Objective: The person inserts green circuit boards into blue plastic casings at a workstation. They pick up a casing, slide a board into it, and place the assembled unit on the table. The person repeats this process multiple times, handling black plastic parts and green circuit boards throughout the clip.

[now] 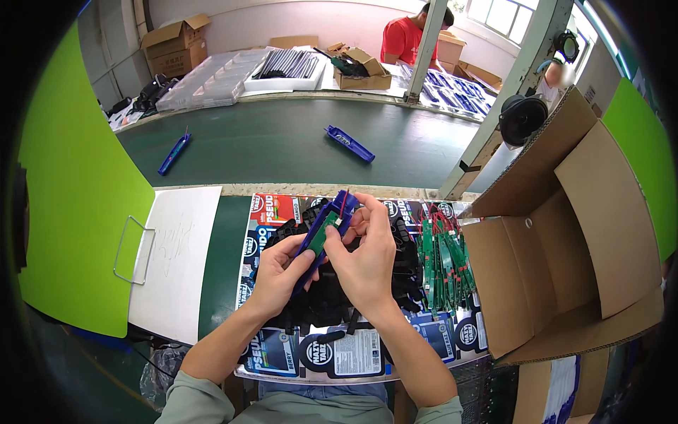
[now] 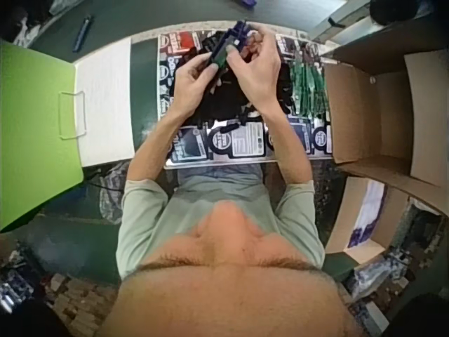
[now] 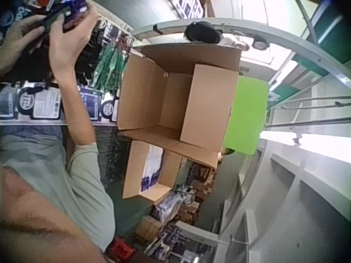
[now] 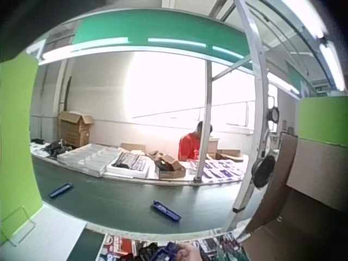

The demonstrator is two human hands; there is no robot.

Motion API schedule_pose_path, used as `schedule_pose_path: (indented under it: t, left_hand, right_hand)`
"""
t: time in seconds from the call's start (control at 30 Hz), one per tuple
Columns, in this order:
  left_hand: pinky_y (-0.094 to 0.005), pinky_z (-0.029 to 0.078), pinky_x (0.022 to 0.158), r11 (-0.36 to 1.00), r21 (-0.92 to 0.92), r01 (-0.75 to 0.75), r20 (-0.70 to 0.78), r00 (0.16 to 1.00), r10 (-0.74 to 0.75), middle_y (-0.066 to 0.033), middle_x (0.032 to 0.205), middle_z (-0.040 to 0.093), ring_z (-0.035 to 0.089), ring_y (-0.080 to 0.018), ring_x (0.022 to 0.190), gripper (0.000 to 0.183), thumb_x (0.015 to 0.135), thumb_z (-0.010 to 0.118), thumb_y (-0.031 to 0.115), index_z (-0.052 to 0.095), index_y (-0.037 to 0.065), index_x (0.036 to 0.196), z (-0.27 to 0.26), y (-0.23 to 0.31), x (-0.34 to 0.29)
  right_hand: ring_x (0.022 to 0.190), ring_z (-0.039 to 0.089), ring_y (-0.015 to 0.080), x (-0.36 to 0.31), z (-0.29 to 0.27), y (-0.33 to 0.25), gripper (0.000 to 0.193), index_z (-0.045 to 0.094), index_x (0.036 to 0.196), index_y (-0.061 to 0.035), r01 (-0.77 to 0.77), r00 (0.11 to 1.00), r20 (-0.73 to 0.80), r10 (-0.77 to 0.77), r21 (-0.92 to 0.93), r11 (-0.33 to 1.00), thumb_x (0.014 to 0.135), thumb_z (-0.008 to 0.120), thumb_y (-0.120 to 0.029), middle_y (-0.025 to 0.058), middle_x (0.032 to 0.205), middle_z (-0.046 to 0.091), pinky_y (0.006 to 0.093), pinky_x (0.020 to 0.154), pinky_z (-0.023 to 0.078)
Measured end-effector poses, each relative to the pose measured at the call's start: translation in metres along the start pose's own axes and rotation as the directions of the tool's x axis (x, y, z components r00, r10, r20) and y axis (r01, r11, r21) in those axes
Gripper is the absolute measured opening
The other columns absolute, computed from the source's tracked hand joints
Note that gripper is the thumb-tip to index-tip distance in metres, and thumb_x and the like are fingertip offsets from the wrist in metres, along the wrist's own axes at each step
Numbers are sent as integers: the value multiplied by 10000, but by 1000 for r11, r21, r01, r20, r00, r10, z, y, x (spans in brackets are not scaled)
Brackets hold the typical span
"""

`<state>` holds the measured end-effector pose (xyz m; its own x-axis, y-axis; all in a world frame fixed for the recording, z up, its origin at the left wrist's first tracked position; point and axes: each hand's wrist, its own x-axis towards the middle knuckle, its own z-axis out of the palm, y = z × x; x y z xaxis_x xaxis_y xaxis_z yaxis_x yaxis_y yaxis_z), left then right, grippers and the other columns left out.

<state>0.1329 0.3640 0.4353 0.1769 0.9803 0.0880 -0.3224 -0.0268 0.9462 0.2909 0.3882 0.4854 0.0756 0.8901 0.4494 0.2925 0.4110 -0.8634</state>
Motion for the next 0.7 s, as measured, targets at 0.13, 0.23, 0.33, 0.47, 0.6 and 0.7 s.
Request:
schedule_pose_path:
  t: [0.13,0.23,0.33,0.47,0.6,0.7]
  left_hand:
    - [-215,512,588,1000,3,5,4,1000,-5,-61,1023,721,648,-73,768,351,1052,601,105,611,-15,1382,0,-1,2]
    - [-215,513,589,1000,15,3,4,1000,-3,-63,1025,725,649,-72,766,350,1054,594,104,614,-11,1383,-1,-2,2]
    - [-214,515,590,1000,28,-1,6,1000,0,-64,1026,728,649,-71,763,348,1053,590,99,618,-9,1382,-1,-2,2]
    - [-213,516,590,999,36,4,0,1000,-4,-63,1025,729,651,-72,761,348,1051,591,97,619,-12,1381,-1,0,1]
    - [-214,517,591,999,35,-13,0,1000,13,-63,1023,728,649,-74,763,348,1053,586,95,615,-15,1382,-1,-3,1]
    - [-215,517,593,1000,19,-12,-3,1000,12,-63,1028,726,647,-75,766,350,1054,586,95,613,-17,1385,-3,-4,1]
  right_hand:
    - [754,570,92,2,-1,6,544,531,1325,10,-15,1000,1,15,-27,1000,837,772,5,46,952,593,257,660,480]
    - [736,564,42,2,0,9,540,521,1326,1,-21,1000,0,21,-26,999,847,768,40,11,953,589,205,613,437]
    - [711,570,106,2,1,5,539,539,1309,2,-27,1000,-15,27,-2,1000,827,779,-6,42,905,600,287,633,495]
    - [713,573,106,2,2,10,537,539,1306,-2,-25,1000,-6,25,13,1000,828,783,-8,42,902,601,281,632,492]
    - [716,576,103,1,-1,8,528,548,1308,1,3,1000,0,-3,-32,999,840,791,-32,53,922,609,265,635,481]
    - [721,582,103,7,-9,19,524,558,1330,-3,47,999,-17,-46,56,997,875,803,-91,71,953,616,246,645,467]
